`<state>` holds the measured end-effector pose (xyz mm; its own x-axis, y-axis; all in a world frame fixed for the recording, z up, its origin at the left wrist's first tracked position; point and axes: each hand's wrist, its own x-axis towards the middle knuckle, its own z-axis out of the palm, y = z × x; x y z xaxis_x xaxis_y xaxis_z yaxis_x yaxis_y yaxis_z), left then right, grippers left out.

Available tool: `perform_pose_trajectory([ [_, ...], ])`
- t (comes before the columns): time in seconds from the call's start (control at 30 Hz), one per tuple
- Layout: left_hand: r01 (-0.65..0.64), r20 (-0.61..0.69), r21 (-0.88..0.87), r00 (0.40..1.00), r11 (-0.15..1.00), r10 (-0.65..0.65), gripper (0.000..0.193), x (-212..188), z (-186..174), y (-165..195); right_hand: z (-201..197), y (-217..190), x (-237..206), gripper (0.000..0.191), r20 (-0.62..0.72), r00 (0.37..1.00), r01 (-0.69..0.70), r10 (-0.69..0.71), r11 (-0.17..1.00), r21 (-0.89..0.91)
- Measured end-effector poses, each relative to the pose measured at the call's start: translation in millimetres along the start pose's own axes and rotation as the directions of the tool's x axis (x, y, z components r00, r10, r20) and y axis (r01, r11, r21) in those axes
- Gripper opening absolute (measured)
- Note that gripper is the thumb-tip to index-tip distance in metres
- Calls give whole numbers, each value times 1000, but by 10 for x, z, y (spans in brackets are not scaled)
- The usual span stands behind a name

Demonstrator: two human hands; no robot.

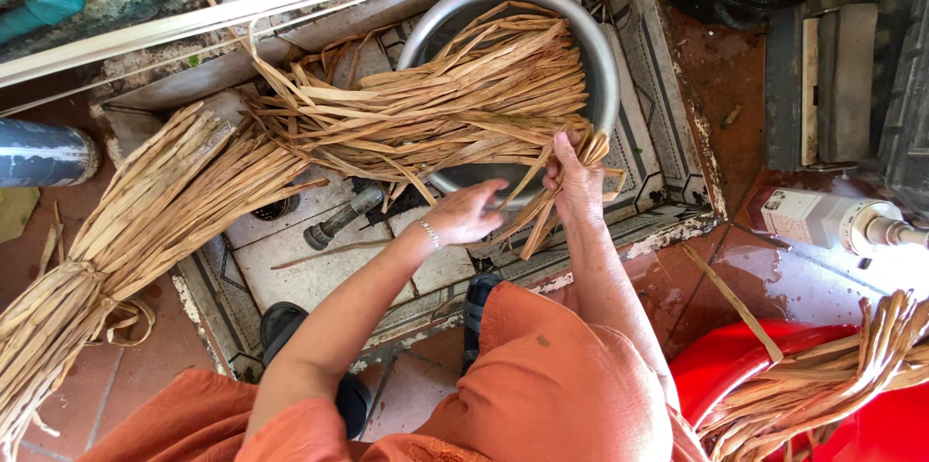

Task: The person repeatedly pulls thin strips from a bundle of dried bamboo, dips them into a metal bowl of water, and places them into a red basin. The process is repeated continuously throughout the clip.

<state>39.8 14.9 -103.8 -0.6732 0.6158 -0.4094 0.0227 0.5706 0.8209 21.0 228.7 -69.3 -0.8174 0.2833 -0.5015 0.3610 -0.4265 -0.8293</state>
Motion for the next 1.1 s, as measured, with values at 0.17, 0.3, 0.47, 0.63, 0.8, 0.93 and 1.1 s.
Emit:
perform_pose_trajectory([
  [0.17,-45,-214,-266,977,963,-13,39,457,-38,478,99,-27,-73,21,25,1000,-14,16,997,-71],
  [0.3,123,-152,-244,975,962,-163,43,586,-150,936,250,-216,-134,20,133,991,9,-10,1000,2],
  [0.47,142,-166,-86,974,986,-155,31,671,-176,1242,402,-506,-217,26,40,997,-68,63,987,149],
  [0.63,101,-167,175,983,979,-72,31,852,3,1398,181,-695,-184,20,-281,939,-104,196,944,314],
  [0.8,-51,-62,321,995,946,74,34,610,323,1318,-661,-926,334,15,-442,891,176,102,820,544],
  [0.93,-191,-154,393,951,900,269,27,398,450,1228,-1369,-939,651,20,-399,916,237,-40,857,457],
  [1.1,-298,-271,429,858,853,436,24,186,350,1121,-1896,-1173,904,28,-487,871,297,-70,864,407],
])
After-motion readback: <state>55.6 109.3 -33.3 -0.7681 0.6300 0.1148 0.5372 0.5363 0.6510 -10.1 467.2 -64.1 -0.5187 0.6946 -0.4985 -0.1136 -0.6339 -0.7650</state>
